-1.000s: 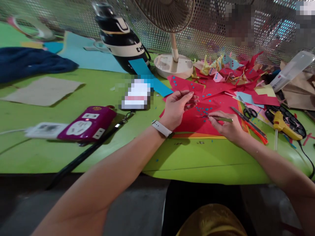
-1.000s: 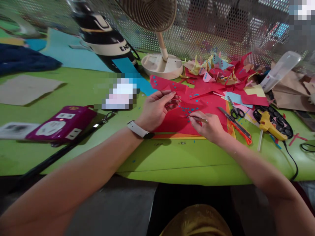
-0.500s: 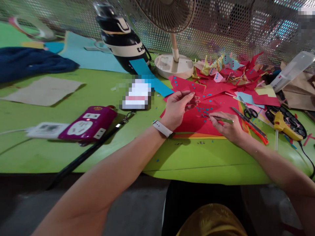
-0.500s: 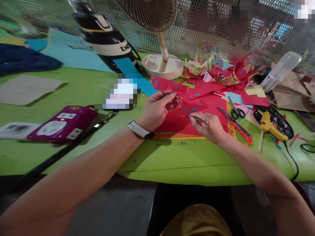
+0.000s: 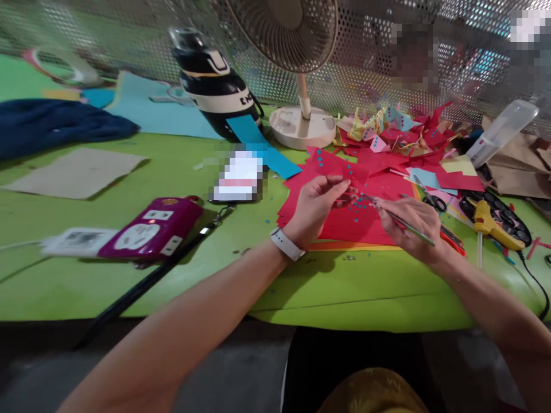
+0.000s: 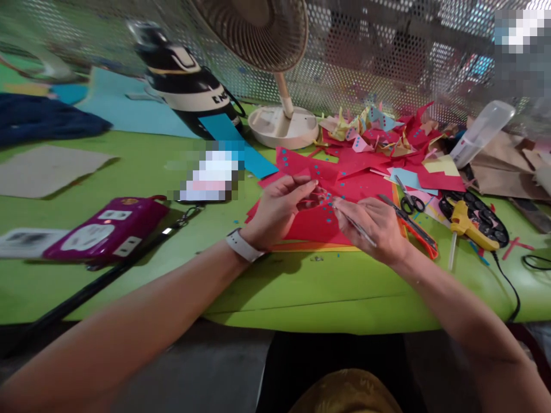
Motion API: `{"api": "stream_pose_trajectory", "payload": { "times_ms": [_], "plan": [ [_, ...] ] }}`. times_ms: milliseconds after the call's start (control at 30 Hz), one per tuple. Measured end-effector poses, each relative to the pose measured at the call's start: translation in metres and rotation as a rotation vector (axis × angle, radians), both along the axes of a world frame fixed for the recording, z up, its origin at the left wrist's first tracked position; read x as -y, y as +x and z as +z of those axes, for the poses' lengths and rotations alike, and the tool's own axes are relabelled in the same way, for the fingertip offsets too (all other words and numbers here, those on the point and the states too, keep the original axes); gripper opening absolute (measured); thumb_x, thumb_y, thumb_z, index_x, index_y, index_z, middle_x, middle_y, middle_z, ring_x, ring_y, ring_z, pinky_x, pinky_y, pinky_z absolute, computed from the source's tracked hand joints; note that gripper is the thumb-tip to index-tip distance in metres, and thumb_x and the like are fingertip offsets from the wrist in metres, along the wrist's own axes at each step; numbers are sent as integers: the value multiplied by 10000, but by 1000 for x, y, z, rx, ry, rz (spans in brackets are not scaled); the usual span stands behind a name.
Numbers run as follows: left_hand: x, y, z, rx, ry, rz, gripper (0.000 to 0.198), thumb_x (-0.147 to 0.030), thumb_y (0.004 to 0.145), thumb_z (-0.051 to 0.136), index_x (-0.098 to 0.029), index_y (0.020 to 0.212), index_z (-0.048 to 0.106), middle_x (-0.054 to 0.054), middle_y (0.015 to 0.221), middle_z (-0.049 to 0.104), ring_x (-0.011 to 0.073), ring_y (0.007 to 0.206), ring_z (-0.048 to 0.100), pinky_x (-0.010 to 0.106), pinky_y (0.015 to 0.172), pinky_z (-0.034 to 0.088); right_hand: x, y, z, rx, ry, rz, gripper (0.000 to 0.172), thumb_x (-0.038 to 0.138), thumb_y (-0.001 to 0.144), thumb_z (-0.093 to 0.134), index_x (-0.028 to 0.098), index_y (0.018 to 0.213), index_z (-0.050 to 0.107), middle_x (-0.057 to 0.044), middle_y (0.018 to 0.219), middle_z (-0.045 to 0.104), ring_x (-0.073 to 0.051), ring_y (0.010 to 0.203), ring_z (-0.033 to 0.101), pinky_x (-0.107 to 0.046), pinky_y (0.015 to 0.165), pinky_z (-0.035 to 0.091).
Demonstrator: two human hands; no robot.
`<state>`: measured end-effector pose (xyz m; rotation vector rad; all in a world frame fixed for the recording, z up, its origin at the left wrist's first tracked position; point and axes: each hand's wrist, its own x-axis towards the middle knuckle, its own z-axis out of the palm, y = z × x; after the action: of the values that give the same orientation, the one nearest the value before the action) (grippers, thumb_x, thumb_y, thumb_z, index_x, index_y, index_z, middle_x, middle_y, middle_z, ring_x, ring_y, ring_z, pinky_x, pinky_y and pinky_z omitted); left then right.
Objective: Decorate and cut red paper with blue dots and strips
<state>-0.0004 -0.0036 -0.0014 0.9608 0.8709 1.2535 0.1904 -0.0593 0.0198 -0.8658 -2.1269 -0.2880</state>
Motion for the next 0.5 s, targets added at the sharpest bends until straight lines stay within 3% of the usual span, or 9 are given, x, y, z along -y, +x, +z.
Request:
{"api": "stream_pose_trajectory", "payload": {
  "times_ms": [200,367,500],
  "plan": [
    [13,7,1,-29,11,-91,312,-362,667,831,-175,830,642,28,754,737,151,639,697,304,667,579,8,6,12,143,99,74,353,158,929,562,305,1249,575,-25,1078,767,-165,888,747,-312,808,616],
    [14,6,-1,-13,14,-87,314,-359,649,844,-179,822,654,28,741,739,150,632,697,298,657,587,7,5,12,292,299,38,243,158,958,525,235,1186,555,-52,1033,774,-149,898,746,-308,741,626],
    [14,5,-1,-21,31,-93,295,-354,664,837,-188,827,656,37,765,746,167,668,710,321,685,598,5,5,7,316,298,33,201,180,967,506,240,1143,580,-52,1066,767,-150,912,740,-307,761,625]
  ]
}}
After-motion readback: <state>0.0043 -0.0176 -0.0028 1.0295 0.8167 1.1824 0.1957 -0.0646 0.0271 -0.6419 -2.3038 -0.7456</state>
